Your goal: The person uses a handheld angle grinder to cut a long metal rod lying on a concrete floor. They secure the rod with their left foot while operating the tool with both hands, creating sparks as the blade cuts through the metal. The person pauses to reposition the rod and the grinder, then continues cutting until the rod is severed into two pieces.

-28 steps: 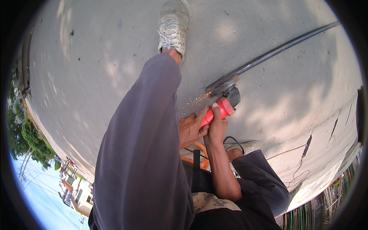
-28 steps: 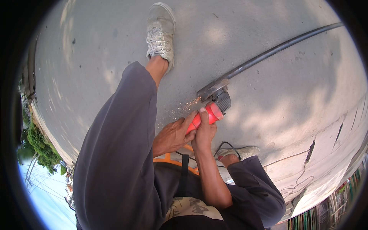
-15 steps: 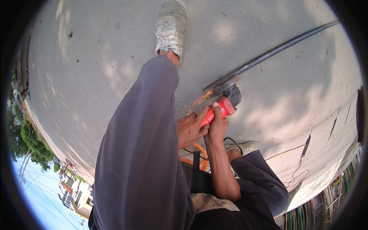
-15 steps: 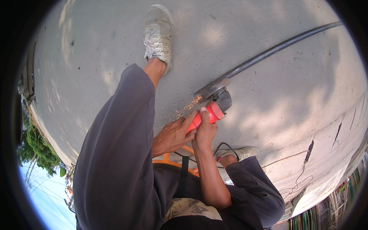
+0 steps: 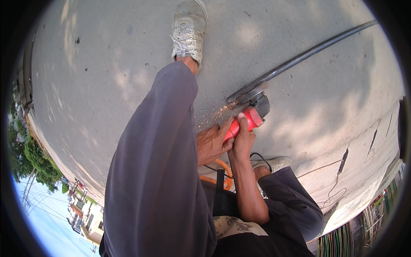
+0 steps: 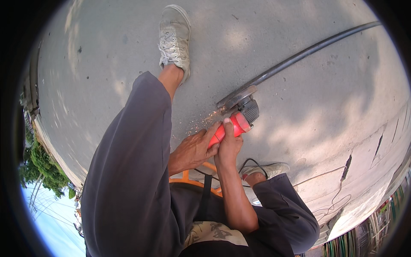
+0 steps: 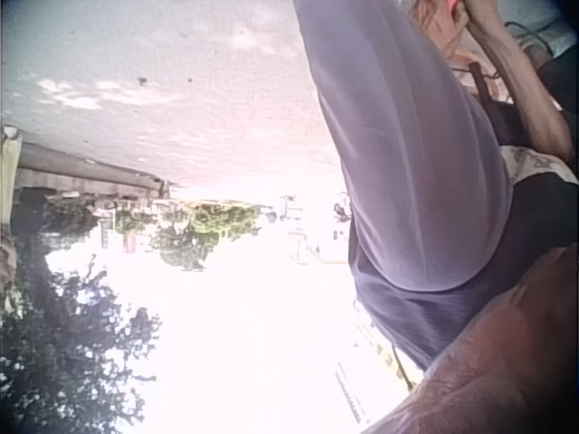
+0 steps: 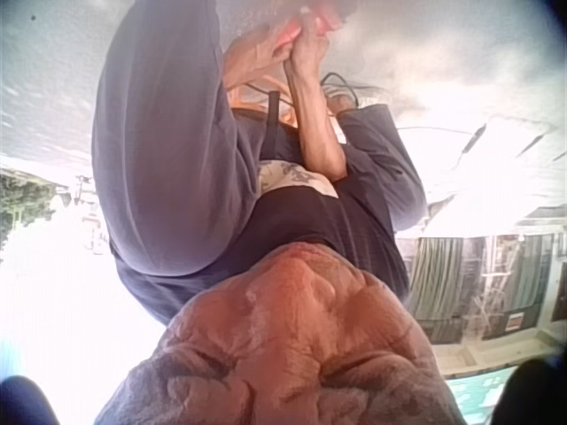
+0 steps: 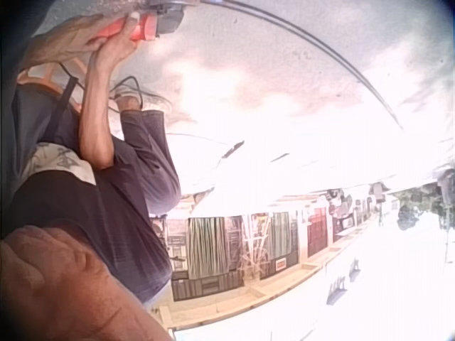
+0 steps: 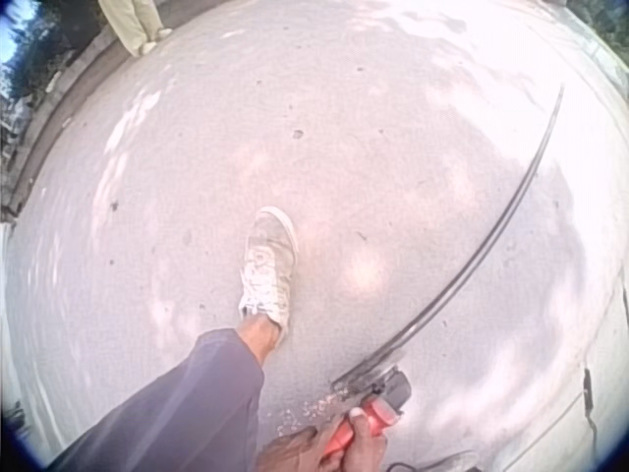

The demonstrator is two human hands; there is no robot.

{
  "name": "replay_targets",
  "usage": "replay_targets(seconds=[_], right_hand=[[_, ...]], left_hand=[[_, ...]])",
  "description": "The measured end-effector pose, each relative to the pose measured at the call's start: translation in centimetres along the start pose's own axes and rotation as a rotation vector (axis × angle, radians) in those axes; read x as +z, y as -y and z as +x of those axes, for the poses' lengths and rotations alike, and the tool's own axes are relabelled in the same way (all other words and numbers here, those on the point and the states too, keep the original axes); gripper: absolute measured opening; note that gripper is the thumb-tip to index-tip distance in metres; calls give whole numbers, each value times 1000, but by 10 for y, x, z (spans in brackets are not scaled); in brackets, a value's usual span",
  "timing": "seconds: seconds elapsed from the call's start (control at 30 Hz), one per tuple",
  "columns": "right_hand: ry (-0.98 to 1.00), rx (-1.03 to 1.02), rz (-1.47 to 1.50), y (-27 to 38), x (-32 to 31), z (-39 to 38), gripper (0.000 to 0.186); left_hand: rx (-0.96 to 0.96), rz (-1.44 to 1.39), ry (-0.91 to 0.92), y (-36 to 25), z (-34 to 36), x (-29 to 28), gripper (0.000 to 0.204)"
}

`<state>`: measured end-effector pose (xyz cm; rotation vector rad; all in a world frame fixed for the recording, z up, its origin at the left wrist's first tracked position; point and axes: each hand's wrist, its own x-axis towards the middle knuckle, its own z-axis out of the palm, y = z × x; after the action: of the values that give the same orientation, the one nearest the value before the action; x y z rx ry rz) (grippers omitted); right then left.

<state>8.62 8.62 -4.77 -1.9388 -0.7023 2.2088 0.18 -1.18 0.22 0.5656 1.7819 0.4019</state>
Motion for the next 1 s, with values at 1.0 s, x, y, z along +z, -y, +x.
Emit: replay_targets(seconds=[1.0], right_hand=[[-15, 36, -8, -13, -2, -6, 21]], left_hand=[[-32, -16, 25, 7, -10, 4, 74]])
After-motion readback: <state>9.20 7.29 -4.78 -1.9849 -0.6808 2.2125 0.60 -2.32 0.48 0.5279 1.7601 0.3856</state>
